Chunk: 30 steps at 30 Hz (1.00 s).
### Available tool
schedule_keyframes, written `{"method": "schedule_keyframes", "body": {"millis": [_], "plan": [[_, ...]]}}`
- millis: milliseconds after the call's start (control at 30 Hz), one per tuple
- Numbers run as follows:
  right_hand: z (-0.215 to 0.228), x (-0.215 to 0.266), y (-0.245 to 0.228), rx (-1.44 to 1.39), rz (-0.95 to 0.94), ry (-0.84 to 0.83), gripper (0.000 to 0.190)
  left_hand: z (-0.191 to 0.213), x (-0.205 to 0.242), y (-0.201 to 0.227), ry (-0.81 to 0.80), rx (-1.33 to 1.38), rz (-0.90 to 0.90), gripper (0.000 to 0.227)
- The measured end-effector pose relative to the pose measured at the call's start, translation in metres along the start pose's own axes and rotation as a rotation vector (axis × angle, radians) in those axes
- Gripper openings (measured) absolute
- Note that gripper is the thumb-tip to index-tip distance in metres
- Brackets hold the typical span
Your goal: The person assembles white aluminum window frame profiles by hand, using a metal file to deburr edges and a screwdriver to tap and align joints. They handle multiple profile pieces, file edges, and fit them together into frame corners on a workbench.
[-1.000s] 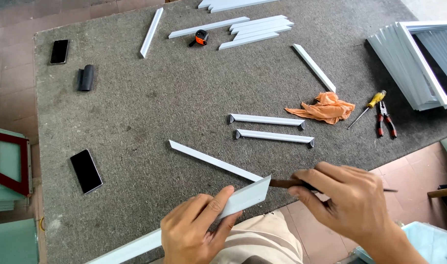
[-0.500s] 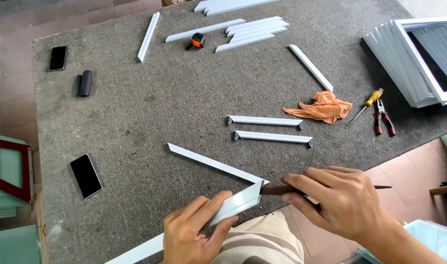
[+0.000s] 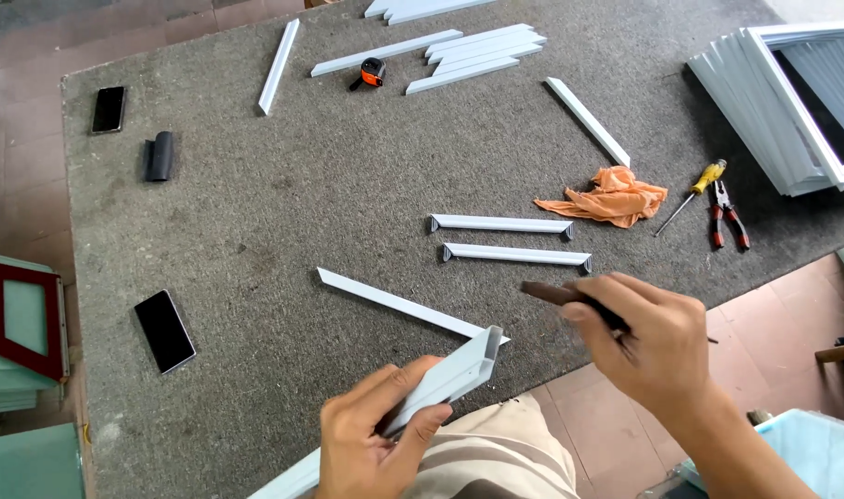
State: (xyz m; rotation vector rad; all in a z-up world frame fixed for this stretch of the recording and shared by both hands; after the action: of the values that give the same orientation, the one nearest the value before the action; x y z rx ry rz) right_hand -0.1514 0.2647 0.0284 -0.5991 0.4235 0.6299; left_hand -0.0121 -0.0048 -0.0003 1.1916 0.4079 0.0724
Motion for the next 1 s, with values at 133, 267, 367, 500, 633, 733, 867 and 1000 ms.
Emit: {"method": "schedule_keyframes", "body": {"millis": [133,267,367,500,633,733,867,1000], "plan": [[0.000,0.000,-0.032,-0.116,0.109,-0.001,0.052,-0.004,-0.001,0.002,-0.043,0.068,0.038,0.044],[-0.010,0.008,-0.019,-0.086,-0.047,0.017,0.040,-0.008,0.001,0.004,-0.043,0.114,0.089,0.045],[-0.006,0.007,-0.040,-0.137,-0.022,0.027,0.040,-0.008,0.002,0.000,-0.030,0.158,0.083,0.046],[-0.024,0.003,-0.029,-0.103,-0.120,-0.033,0.041,-0.006,-0.003,0.003,-0.067,0.168,0.084,0.048],[-0.007,0.004,-0.048,-0.123,-0.053,0.035,0.058,-0.007,0.004,-0.005,-0.044,0.172,0.096,0.052],[-0.012,0.007,-0.042,-0.103,0.172,-0.031,0.045,-0.006,0.005,-0.002,-0.054,0.188,0.078,0.051],[-0.005,-0.001,-0.038,-0.247,-0.312,-0.097,0.036,-0.005,0.002,-0.003,-0.051,0.172,0.068,0.052],[-0.002,-0.007,-0.059,-0.402,-0.484,-0.208,0.021,-0.005,0.004,-0.006,-0.067,0.166,0.034,0.047]]}}
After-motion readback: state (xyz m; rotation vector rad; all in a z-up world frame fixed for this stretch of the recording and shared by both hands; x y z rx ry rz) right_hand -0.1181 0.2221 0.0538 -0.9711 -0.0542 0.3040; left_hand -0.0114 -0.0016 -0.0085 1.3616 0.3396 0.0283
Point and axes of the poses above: each hand's wrist, its own x-axis away from the middle knuckle, its own z-axis out of the back of the hand, y = z × x, the point moved 1 cm from there along -x, towards the middle knuckle, and after that the axes turned 3 degrees about y, right-handed, at the moved point
